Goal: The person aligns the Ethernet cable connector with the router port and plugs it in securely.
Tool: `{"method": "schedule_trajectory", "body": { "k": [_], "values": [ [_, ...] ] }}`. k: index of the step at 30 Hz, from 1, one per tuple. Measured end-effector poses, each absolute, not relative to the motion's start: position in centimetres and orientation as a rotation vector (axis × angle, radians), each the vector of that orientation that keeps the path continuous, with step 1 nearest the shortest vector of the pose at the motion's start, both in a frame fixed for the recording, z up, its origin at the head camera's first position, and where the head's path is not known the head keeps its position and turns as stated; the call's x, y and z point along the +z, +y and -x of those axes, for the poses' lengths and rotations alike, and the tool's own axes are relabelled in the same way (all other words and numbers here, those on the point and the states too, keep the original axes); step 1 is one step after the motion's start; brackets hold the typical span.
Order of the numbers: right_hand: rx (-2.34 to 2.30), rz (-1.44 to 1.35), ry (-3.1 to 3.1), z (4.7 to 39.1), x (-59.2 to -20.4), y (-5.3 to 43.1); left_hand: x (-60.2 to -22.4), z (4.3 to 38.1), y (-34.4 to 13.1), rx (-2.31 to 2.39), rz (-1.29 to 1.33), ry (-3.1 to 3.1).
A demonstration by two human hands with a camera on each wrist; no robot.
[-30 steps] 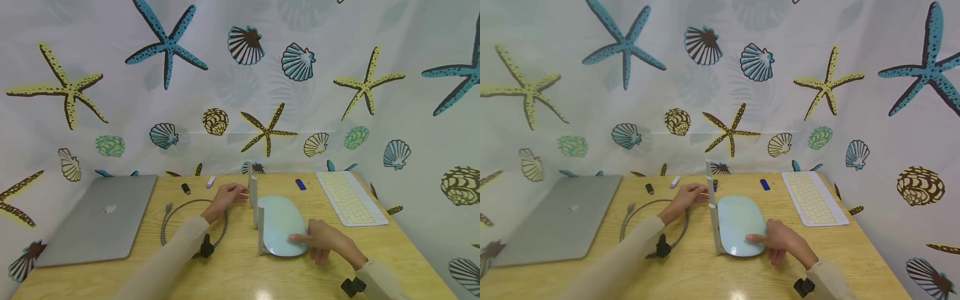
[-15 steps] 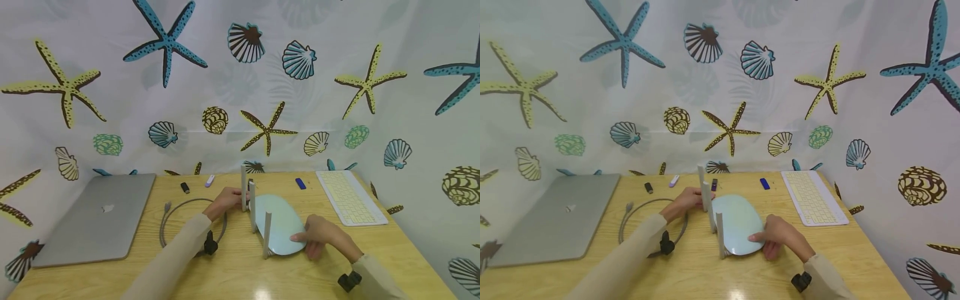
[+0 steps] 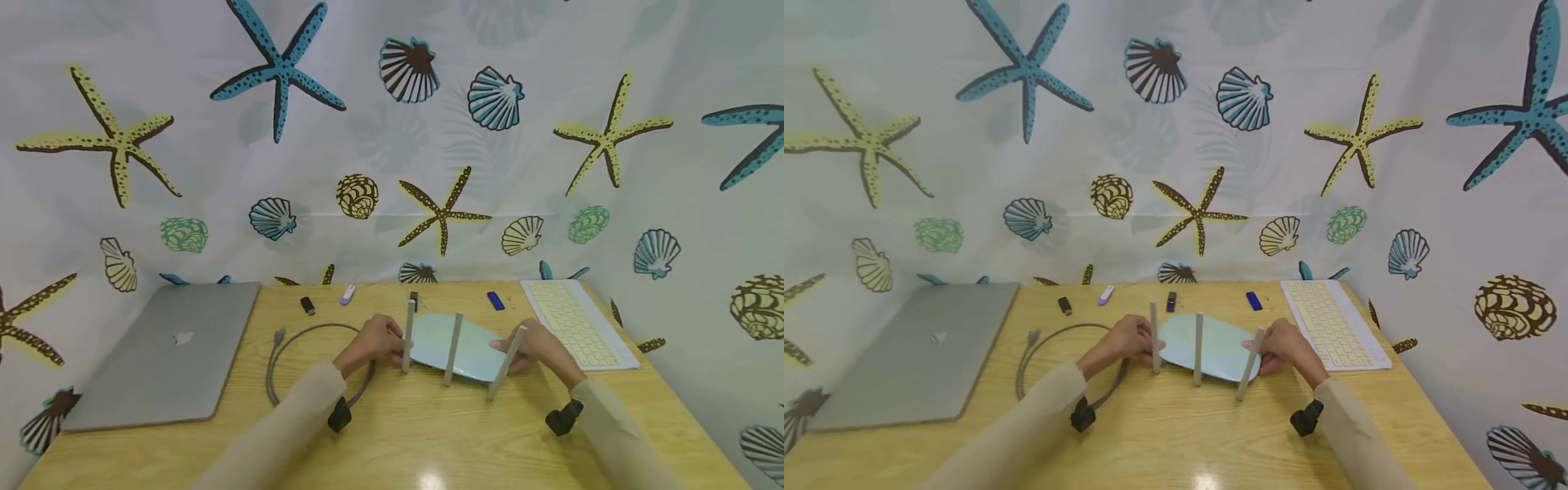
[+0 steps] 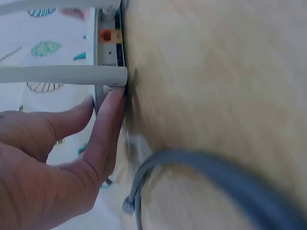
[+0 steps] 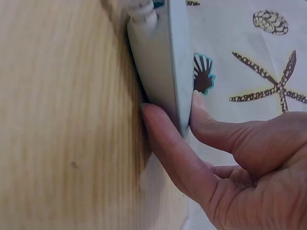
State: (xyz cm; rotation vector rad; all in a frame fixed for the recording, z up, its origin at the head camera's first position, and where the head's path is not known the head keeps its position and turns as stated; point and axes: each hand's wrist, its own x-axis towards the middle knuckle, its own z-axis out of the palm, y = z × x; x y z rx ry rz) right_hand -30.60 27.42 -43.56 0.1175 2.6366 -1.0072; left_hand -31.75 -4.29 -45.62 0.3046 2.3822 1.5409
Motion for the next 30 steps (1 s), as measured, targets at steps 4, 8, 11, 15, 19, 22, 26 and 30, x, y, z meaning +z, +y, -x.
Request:
{"method": "schedule_trajectory", "body": {
  "k": [4,8,11,15,19,22,26,30],
  "values": [
    [-0.982,-0.114,2.664,32.0,-44.2,27.5,-46.0,30.2,-4.1,1.608,-0.306,2.332],
    [-0.984,-0.050,2.673,34.0,-45.2,27.4,-46.2,29.5,-4.4,1.677,-0.242,2.314],
    [-1.002,-0.012,2.679,35.3,-46.1,27.8,-46.1,29.4,-4.5,1.695,-0.231,2.312],
    [-1.016,0.004,2.684,35.5,-46.1,27.8,-46.0,29.5,-4.5,1.703,-0.240,2.301],
    [-0.942,0.014,2.691,34.9,-45.1,27.7,-46.1,29.8,-4.1,1.663,-0.219,2.345],
    [-0.894,0.024,2.673,35.3,-44.8,27.4,-46.0,29.9,-4.2,1.631,-0.192,2.392],
    [-0.862,0.038,2.665,35.6,-45.2,26.9,-45.9,29.9,-4.6,1.645,-0.208,2.365],
    [-0.842,0.078,2.663,35.4,-45.7,27.0,-45.8,29.7,-5.3,1.624,-0.235,2.320]
  ]
}}
